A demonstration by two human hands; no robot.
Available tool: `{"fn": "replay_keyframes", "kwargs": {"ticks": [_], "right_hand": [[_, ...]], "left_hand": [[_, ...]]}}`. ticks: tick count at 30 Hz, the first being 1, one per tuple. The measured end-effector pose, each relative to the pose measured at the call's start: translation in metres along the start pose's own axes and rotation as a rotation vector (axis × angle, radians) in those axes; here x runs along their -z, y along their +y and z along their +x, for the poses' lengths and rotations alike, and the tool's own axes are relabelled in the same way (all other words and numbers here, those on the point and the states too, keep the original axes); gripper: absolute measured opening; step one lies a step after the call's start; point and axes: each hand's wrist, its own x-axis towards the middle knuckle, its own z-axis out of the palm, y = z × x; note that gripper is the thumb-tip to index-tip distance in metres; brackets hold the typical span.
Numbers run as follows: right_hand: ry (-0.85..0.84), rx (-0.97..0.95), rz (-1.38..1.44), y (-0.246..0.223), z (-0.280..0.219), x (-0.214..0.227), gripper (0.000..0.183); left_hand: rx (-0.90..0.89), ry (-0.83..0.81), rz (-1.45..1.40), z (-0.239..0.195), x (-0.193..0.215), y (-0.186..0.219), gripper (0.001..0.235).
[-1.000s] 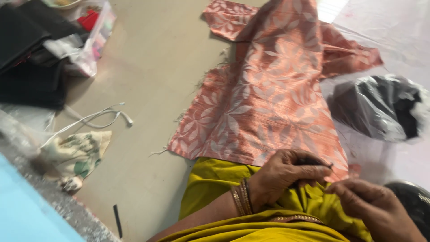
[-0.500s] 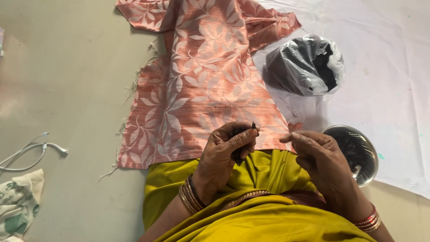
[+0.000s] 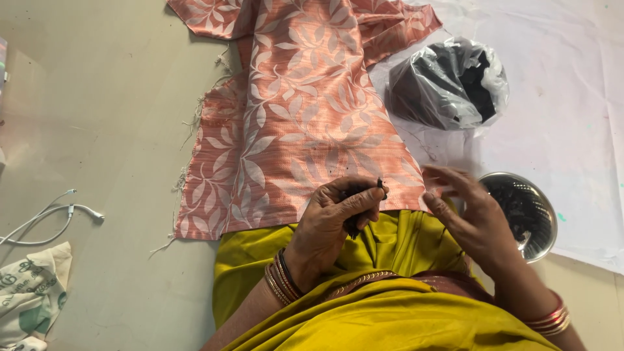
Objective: Attaching small black tassels to a piece of pink patterned fabric by hand using a needle and thread.
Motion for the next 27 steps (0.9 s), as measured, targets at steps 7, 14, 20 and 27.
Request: {"fn": "replay_keyframes", "kwargs": {"ticks": [7, 14, 20, 27], "right_hand": [[-0.470, -0.164, 0.847, -0.017, 0.003, -0.009, 0.050], [-0.397, -0.381, 0.809, 0.007, -0.004, -0.014, 0.027], [-0.131, -0.362, 0.827, 0.008, 0.001, -0.015, 0.024], [0.125, -0.072, 0.438, 0.004, 0.008, 0.002, 0.022]], "left_hand": [[0.075, 0.025, 0.043, -0.003, -0.009, 0.005, 0.014], [0.074, 0.058, 0.048, -0.002, -0.003, 0.004, 0.012], [0.027, 0.083, 0.059, -0.001, -0.001, 0.001, 0.010], [0.024, 0.086, 0.051, 0.000, -0.003, 0.006, 0.009]]}}
